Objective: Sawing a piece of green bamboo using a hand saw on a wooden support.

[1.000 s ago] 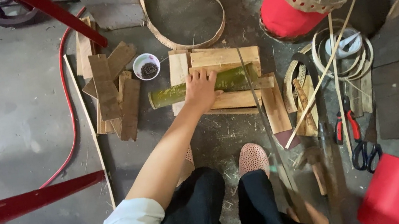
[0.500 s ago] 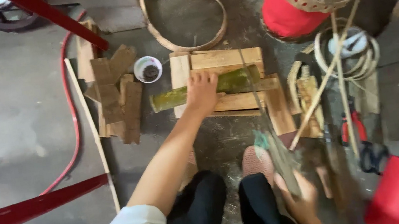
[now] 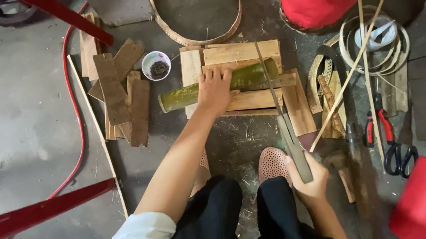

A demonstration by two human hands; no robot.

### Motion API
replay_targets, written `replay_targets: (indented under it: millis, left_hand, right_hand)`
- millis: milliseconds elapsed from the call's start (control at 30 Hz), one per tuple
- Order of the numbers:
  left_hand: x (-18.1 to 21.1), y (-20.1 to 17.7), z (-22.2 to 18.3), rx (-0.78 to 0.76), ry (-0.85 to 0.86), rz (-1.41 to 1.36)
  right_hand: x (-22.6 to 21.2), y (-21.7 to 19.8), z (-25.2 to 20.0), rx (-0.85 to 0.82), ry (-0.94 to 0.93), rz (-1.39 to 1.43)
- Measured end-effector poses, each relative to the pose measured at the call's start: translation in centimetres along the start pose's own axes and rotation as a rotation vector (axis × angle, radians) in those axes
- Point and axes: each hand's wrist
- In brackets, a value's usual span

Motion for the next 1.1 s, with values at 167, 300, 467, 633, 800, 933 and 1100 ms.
replay_targets:
  millis: [167, 300, 467, 633, 800, 933, 1100]
  left_hand:
    - [-0.3, -0.2, -0.1, -0.038, 0.014, -0.007]
    - [-0.1, 0.5, -0.1, 0.022, -0.002, 0.028]
    - [-0.2, 0.4, 0.1, -0.005, 0.023, 0.058]
    - [-0.2, -0.1, 0.0, 0.029, 0.014, 0.015]
    - [-0.4, -0.1, 0.2, -0.023, 0.022, -0.015]
    - [-0.1, 0.6, -0.3, 0.023, 0.018, 0.030]
    - [-0.7, -0.2, 0.5, 0.024, -0.014, -0.041]
  right_hand:
    - [5.8, -3.9, -7.6, -0.054, 0.125, 0.029]
    - [11.1, -4.6, -13.8, 0.275, 0.350, 0.032]
    - [2.3, -2.9, -5.3, -0.052, -0.135, -0.009]
    - [-0.2, 0.5, -0.3, 0.040, 0.100, -0.008]
    - [8.1, -2.3, -7.9, -0.075, 0.021, 0.074]
    - [19.6, -4.6, -17.2, 0.342, 0.387, -0.351]
    - [4.3, -3.5, -6.8, 0.018, 0.070, -0.114]
Point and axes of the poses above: each hand's wrist, its own z-axis towards the middle knuckle, its own y-axis out of the palm, x = y × z, and after that the axes turned 12 degrees about z, right-handed
